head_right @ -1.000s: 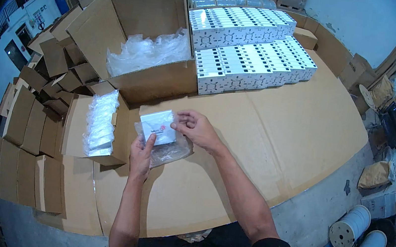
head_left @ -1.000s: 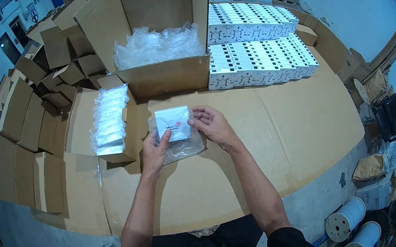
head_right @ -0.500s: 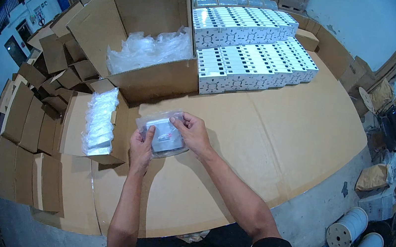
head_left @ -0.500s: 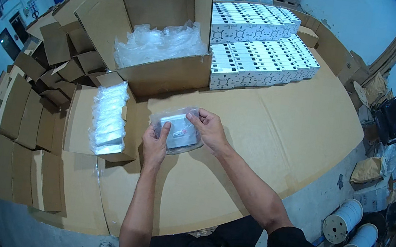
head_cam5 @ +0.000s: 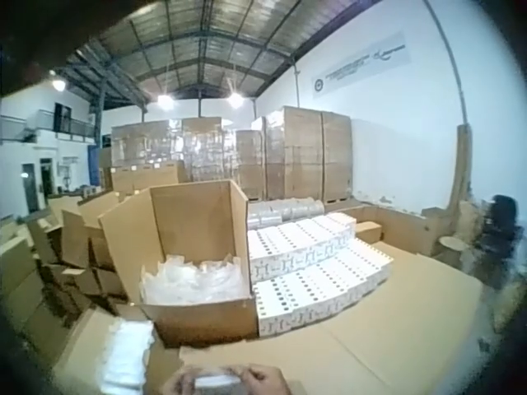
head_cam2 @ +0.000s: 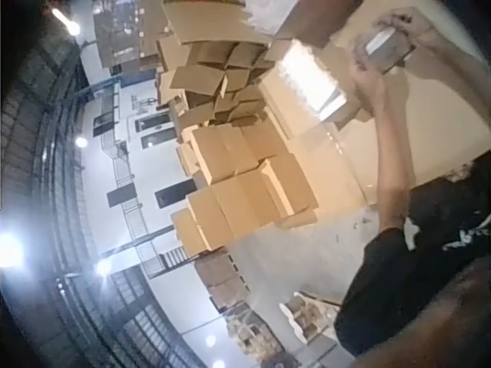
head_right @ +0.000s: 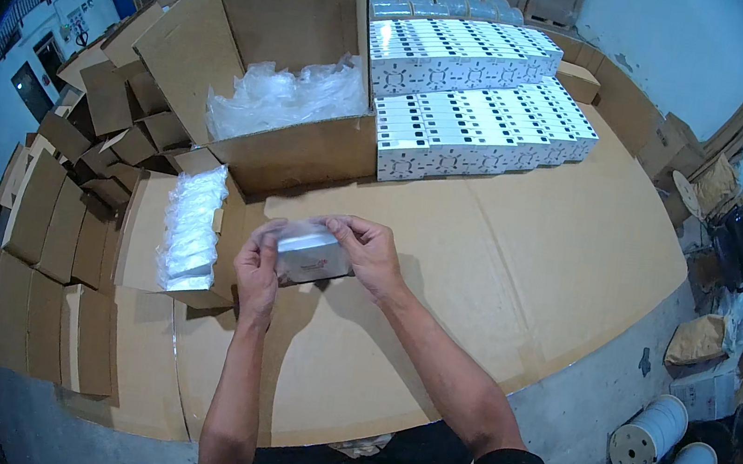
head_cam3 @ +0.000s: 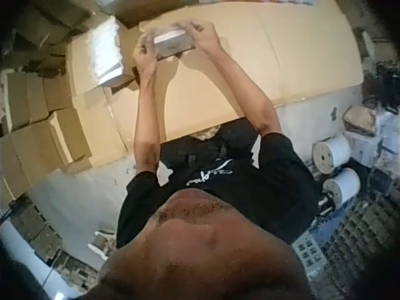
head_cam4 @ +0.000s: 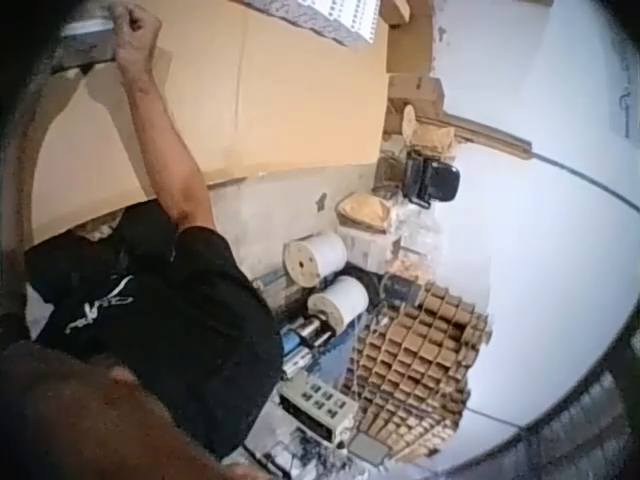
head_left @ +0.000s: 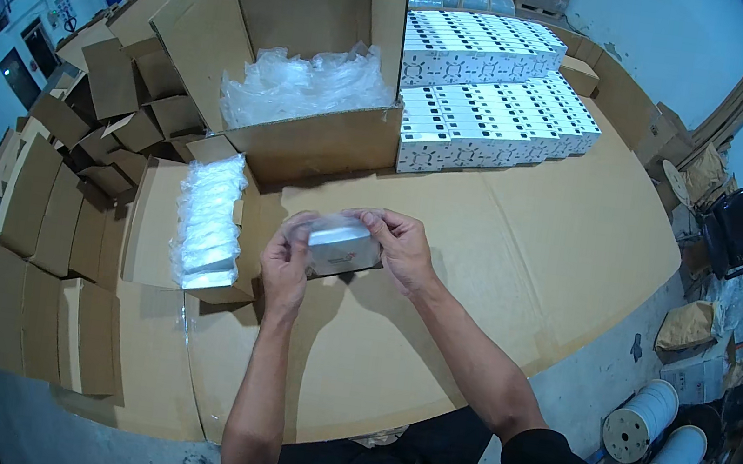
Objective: The person is packing small product boxes into larger cardboard shipping boxes.
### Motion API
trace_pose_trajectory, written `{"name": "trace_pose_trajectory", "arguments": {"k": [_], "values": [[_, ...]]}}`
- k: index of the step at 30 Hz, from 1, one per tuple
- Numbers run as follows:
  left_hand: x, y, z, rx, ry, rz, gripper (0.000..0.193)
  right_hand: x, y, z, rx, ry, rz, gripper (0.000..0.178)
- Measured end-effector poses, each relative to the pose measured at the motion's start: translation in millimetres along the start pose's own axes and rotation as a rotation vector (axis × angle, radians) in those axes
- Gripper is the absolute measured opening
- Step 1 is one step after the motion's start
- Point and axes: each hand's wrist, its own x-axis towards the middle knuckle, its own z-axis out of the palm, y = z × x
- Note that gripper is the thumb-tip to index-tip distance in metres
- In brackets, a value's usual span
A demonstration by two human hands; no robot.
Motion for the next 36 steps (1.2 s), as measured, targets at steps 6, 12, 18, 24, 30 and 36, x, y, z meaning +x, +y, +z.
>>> {"name": "trace_pose_trajectory", "arguments": {"k": [6,12,18,24,30,36], "values": [[-3.6,-3.8,-6.5,0.073,-0.042,-0.094,0.026,-4.1,-20.6,10.1,-0.065,0.045,-0.069,0.024],[-3.6,0.0,-10.7,0.062,-0.082,-0.152,0.023,-2.0,-16.2,-13.6,-0.339,-0.168,0.063,0.013],[-3.5,-8.9,-9.0,-0.053,0.020,-0.157,0.019,-1.1,-10.5,-10.5,-0.156,-0.129,-0.020,0.017],[-1.8,-15.8,-6.9,-0.137,0.066,-0.194,0.023,-3.0,-18.3,-5.0,-0.106,-0.078,-0.153,0.017],[-2.3,-18.0,-7.9,-0.127,0.062,-0.212,0.023,-5.3,-33.0,-21.0,-0.395,-0.362,-0.337,0.034],[-3.3,6.9,13.9,0.016,0.167,0.127,0.030,-13.3,-42.6,-2.8,-0.679,-0.223,-0.004,0.026]]}}
